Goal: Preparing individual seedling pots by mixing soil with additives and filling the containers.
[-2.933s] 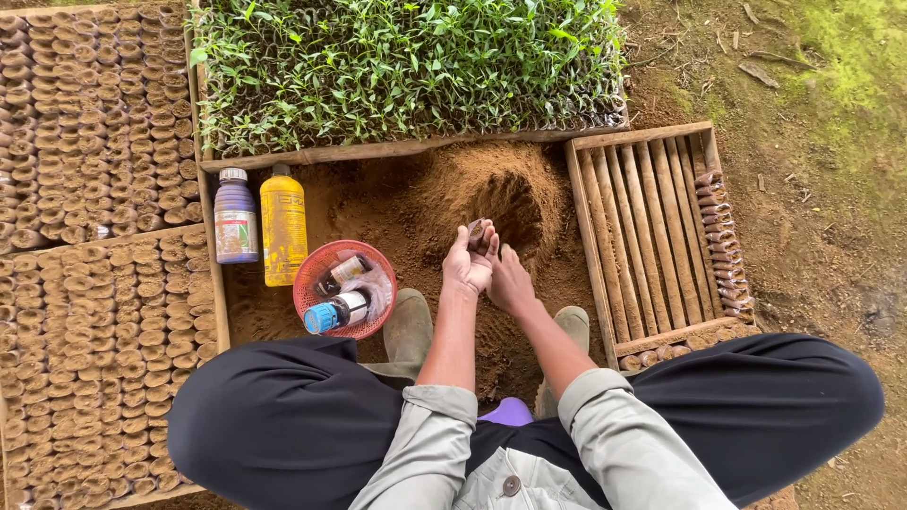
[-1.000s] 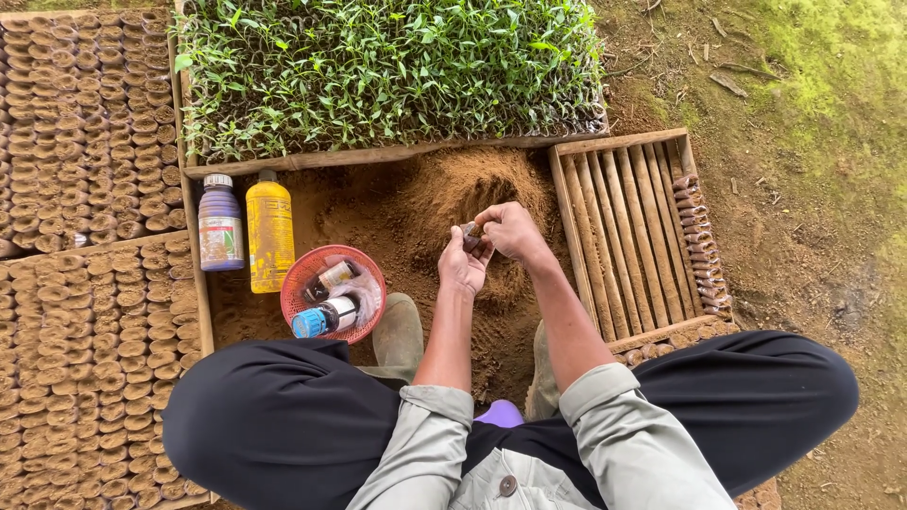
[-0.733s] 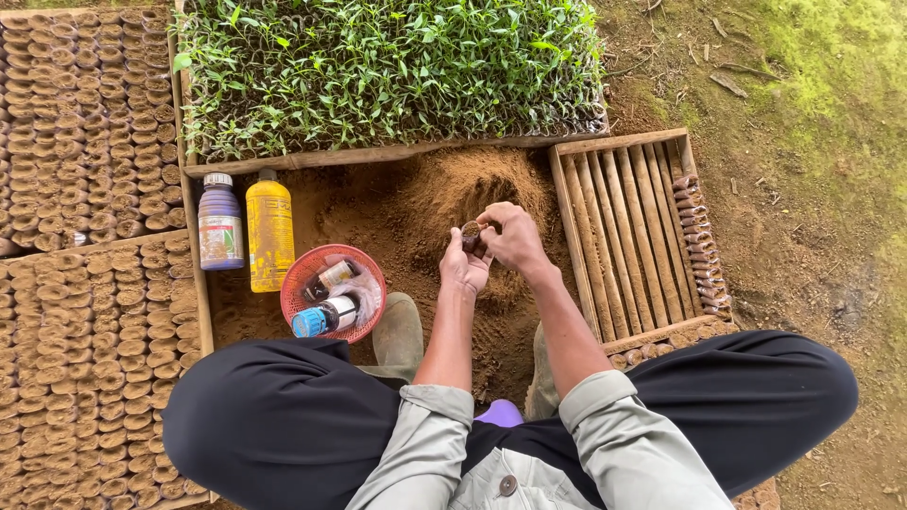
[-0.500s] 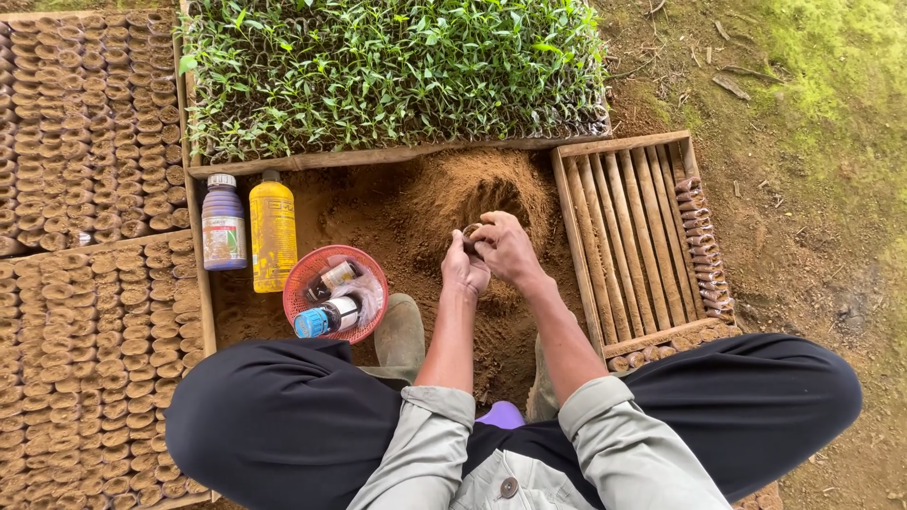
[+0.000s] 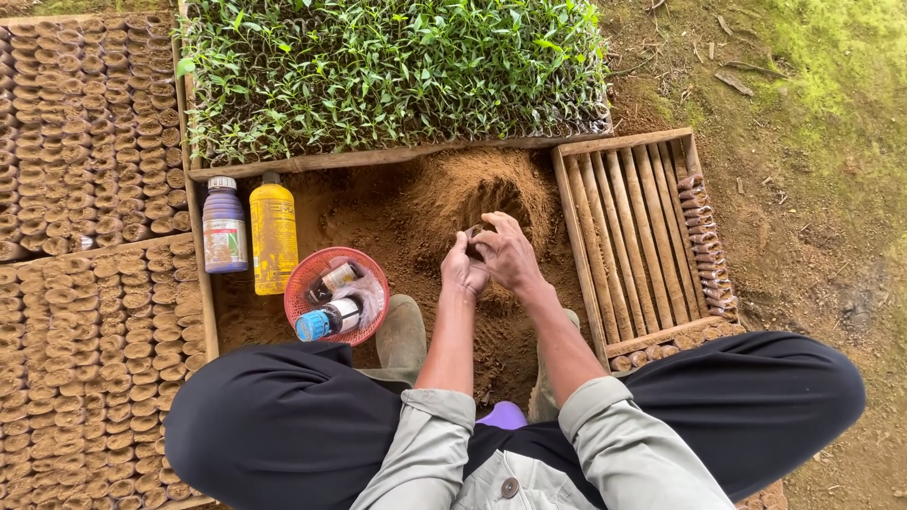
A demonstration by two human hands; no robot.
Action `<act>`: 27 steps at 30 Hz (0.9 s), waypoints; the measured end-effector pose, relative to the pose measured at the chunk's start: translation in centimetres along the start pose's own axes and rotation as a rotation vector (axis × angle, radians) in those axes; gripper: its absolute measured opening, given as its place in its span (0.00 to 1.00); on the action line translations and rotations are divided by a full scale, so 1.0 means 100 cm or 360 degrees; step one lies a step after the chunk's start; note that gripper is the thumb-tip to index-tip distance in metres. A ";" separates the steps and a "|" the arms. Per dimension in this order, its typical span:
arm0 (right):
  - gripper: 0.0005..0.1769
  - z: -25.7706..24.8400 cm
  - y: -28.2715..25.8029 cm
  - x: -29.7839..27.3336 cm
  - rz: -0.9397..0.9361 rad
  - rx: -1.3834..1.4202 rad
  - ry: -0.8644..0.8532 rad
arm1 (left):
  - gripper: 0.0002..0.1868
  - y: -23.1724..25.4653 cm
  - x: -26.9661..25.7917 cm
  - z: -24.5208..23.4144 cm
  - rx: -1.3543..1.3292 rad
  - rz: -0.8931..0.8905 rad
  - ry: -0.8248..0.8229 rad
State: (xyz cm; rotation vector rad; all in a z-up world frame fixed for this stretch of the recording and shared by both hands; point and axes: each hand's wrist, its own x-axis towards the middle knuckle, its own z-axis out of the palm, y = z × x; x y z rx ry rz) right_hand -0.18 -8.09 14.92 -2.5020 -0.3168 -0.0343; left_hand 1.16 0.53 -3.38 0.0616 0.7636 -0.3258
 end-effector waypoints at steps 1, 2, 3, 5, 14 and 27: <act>0.06 0.000 0.003 0.000 0.0003 0.0002 0.0000 | 0.18 0.004 -0.012 0.010 0.0002 -0.0001 0.0003; 0.06 0.000 0.005 0.000 0.0102 0.0142 0.0122 | 0.17 0.008 -0.025 0.020 -0.0016 -0.0020 0.0041; 0.07 0.000 0.007 0.000 0.0202 0.0281 0.0245 | 0.17 0.012 -0.038 0.029 -0.0034 -0.0040 0.0080; 0.09 -0.005 0.016 -0.003 0.0407 0.0233 0.0193 | 0.16 0.017 -0.044 0.032 -0.0023 -0.0002 0.0107; 0.33 0.072 0.056 -0.066 0.0960 -0.0586 -0.0517 | 0.16 0.020 -0.073 0.055 0.0157 0.0145 0.0039; 0.08 0.067 0.068 -0.042 0.1595 0.0459 0.0038 | 0.20 0.020 -0.074 0.064 0.0178 0.0144 -0.0014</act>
